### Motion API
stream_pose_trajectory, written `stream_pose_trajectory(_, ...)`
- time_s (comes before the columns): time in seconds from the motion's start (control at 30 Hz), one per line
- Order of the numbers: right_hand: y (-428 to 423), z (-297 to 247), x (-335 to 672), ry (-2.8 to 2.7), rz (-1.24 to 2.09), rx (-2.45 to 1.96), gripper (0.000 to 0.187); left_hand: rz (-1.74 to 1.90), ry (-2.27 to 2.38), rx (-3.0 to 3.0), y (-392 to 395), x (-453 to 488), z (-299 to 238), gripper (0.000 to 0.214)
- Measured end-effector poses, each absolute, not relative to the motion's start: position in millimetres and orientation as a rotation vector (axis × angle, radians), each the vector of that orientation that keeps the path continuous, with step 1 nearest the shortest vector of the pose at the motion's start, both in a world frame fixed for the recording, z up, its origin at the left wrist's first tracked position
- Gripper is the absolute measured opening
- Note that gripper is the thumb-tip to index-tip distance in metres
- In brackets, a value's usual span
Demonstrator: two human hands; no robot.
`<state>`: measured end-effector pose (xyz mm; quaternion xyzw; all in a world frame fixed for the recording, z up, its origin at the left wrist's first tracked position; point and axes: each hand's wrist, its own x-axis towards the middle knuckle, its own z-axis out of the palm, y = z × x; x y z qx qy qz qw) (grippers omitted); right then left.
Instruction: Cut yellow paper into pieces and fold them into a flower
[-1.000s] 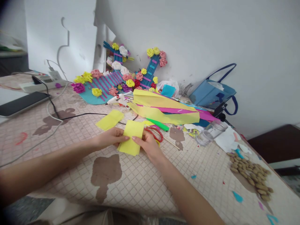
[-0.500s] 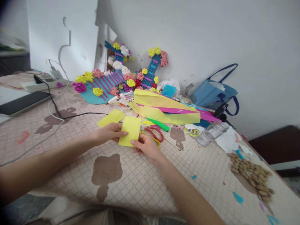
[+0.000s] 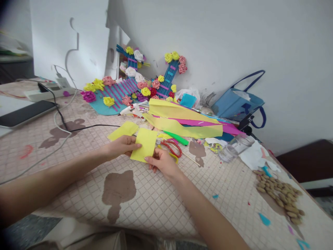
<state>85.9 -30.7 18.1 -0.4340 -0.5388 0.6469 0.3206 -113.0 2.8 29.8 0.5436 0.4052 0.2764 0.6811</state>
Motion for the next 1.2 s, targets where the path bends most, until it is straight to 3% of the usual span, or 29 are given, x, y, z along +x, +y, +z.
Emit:
stream_pose_trajectory(0.73,-31.4,18.0,85.5,-1.402,1.703,-1.151,0.033,0.639,0.947,1.274,4.2,-113.3,32.3,0.036)
stream_pose_trajectory(1.2,-29.1,21.1,82.4,-1.017,1.581,-1.022,0.038,0.447,0.851,1.603,-3.2,-114.0,31.0,0.036)
